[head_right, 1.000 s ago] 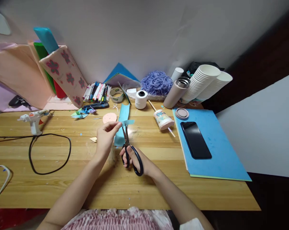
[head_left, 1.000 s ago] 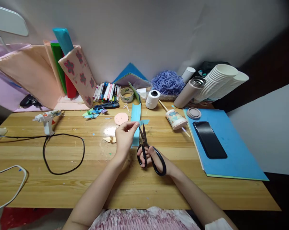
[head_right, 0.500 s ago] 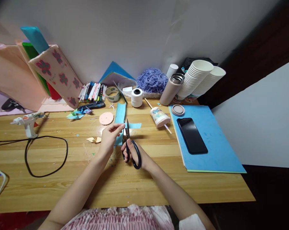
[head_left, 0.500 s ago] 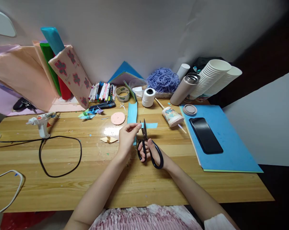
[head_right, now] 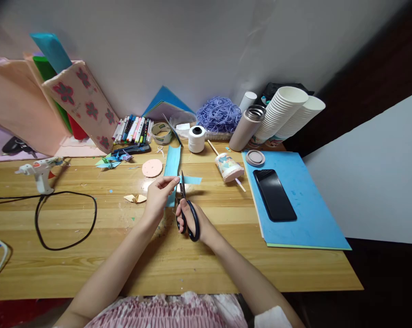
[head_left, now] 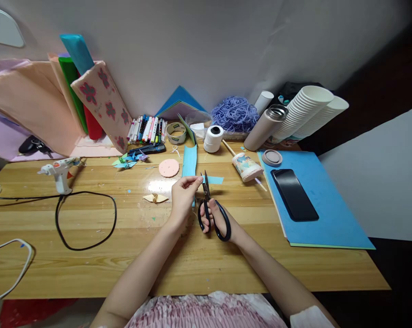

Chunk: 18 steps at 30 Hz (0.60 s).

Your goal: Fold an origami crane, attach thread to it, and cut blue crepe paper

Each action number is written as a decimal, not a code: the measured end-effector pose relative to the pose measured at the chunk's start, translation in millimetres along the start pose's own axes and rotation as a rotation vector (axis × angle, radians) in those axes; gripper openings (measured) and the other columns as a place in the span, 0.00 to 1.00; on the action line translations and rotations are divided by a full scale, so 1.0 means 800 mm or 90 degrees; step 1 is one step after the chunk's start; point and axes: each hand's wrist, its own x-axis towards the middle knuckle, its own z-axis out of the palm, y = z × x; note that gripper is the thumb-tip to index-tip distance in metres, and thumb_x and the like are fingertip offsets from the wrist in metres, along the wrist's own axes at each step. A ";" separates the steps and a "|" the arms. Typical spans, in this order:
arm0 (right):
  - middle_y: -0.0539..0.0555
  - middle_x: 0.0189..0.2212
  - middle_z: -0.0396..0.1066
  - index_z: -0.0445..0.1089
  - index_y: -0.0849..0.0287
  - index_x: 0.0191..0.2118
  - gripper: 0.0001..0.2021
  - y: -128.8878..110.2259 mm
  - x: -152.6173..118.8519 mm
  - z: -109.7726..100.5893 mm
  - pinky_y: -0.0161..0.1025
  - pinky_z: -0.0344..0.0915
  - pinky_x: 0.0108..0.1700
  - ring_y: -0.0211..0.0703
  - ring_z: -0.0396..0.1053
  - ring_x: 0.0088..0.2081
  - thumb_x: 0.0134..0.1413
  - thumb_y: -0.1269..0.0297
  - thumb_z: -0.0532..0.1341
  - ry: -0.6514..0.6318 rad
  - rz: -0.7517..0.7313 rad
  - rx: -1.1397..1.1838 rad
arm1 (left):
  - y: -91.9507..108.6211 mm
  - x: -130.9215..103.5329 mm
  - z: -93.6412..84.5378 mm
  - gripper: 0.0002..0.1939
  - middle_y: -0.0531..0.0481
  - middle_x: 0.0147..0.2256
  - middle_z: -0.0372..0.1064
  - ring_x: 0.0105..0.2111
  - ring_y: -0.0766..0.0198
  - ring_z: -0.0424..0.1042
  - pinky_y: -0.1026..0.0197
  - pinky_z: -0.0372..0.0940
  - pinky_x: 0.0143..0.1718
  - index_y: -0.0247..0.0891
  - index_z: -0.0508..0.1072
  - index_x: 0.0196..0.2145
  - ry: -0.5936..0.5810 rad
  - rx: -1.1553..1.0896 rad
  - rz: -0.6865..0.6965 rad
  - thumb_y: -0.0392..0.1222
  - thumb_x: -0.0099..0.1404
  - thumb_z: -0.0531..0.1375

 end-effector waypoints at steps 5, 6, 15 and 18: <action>0.42 0.12 0.54 0.58 0.59 0.27 0.29 0.006 0.004 0.007 0.30 0.60 0.16 0.31 0.57 0.12 0.46 0.33 0.48 0.038 -0.010 0.024 | -0.001 0.004 0.001 0.12 0.49 0.26 0.70 0.26 0.69 0.67 0.66 0.61 0.31 0.31 0.75 0.29 0.003 -0.006 -0.003 0.44 0.51 0.65; 0.42 0.12 0.54 0.58 0.58 0.26 0.28 0.008 0.005 0.008 0.29 0.58 0.15 0.31 0.57 0.12 0.47 0.33 0.48 0.055 -0.011 0.014 | -0.002 0.005 0.002 0.12 0.49 0.26 0.70 0.26 0.69 0.67 0.67 0.61 0.31 0.31 0.74 0.28 0.001 -0.008 -0.002 0.44 0.51 0.64; 0.48 0.16 0.63 0.63 0.58 0.27 0.22 -0.020 0.013 -0.039 0.33 0.58 0.20 0.38 0.63 0.18 0.52 0.42 0.51 0.289 0.007 -0.339 | -0.008 0.002 -0.013 0.14 0.50 0.25 0.70 0.26 0.69 0.69 0.67 0.63 0.30 0.31 0.72 0.30 -0.048 -0.075 -0.051 0.46 0.51 0.65; 0.55 0.27 0.72 0.67 0.58 0.29 0.16 -0.036 0.010 -0.059 0.36 0.58 0.28 0.46 0.70 0.30 0.54 0.50 0.53 0.417 0.010 -0.640 | -0.010 -0.009 -0.034 0.16 0.48 0.27 0.72 0.28 0.66 0.72 0.64 0.66 0.33 0.32 0.72 0.31 -0.059 -0.106 -0.081 0.46 0.49 0.66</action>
